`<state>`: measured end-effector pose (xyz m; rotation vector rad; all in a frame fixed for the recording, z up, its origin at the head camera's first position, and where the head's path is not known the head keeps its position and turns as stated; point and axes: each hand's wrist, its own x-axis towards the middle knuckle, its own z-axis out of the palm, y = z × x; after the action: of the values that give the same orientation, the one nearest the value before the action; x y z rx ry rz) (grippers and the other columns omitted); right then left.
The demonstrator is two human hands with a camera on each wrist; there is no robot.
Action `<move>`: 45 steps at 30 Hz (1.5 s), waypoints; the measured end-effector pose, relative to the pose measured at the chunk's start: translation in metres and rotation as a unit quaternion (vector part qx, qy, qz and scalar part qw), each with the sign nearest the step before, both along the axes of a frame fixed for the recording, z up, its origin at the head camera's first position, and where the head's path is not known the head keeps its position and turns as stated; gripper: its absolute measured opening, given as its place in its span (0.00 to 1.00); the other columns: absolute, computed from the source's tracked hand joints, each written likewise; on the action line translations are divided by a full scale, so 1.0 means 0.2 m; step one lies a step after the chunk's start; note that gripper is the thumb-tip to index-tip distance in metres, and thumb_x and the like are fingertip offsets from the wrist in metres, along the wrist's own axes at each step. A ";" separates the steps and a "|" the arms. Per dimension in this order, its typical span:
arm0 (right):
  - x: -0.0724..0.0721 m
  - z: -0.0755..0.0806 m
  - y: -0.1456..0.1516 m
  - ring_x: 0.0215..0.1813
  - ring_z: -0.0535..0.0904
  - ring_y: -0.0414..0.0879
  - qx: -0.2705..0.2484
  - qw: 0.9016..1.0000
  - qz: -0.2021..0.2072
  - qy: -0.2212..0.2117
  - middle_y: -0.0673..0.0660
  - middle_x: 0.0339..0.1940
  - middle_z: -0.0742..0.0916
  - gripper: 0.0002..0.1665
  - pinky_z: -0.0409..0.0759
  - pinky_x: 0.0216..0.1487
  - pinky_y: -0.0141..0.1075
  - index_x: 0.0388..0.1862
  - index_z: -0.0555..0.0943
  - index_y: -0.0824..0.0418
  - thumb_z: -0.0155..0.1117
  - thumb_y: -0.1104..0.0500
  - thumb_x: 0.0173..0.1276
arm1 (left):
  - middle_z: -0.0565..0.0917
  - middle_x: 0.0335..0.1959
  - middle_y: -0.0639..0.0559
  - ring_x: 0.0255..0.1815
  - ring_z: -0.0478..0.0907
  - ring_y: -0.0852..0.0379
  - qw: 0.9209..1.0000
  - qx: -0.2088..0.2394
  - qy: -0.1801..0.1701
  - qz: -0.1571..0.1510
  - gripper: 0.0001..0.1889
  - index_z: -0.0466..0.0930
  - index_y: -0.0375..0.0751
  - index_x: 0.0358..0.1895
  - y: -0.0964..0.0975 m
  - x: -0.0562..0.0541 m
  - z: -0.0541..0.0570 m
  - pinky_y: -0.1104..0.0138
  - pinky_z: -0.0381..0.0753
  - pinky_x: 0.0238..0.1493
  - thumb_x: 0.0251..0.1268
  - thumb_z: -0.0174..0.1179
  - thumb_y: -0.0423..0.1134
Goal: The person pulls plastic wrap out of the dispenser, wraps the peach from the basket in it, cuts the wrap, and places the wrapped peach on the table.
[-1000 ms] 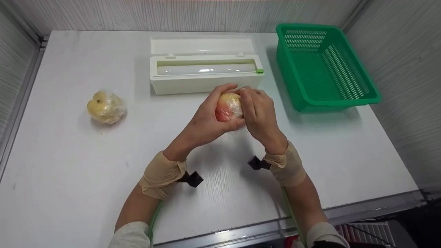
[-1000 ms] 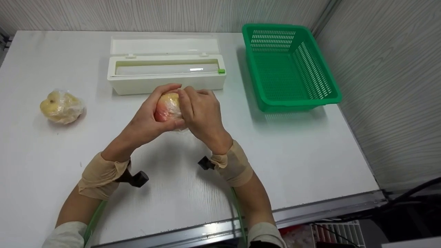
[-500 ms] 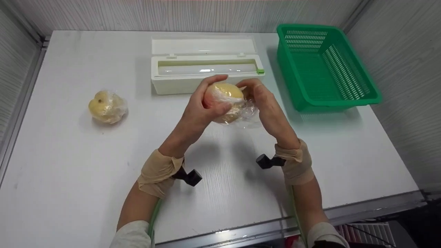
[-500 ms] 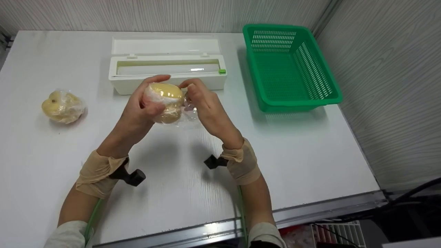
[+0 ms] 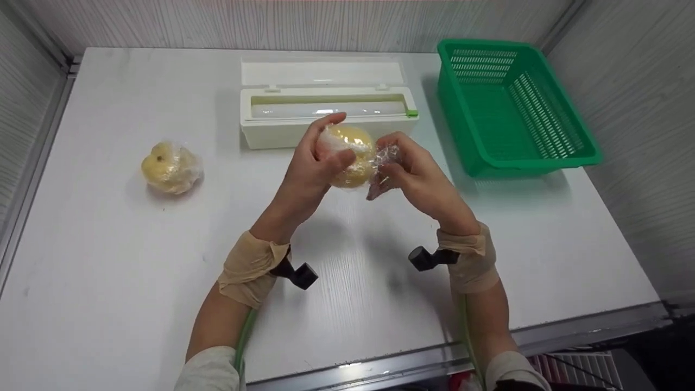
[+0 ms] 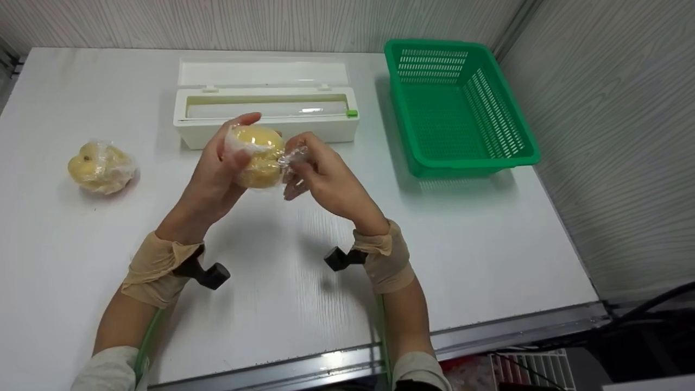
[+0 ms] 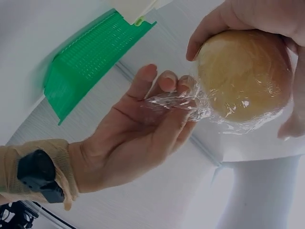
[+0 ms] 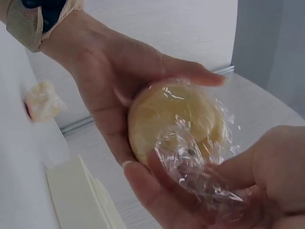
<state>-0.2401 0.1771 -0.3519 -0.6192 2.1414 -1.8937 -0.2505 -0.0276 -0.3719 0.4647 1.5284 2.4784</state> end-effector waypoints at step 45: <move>0.11 -0.04 -0.21 0.17 0.66 0.39 0.149 0.912 -0.171 0.341 0.55 0.14 0.74 0.11 0.65 0.20 0.29 0.53 0.68 0.68 0.48 0.62 0.78 | 0.76 0.55 0.45 0.45 0.76 0.56 0.942 -0.218 0.210 0.145 0.32 0.66 0.41 0.65 0.08 -0.02 -0.10 0.65 0.82 0.39 0.57 0.65 0.44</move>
<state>-0.2185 0.1352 -0.3605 -1.0022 3.0805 -1.5759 -0.2541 -0.0110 -0.3912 0.7669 2.3984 2.2125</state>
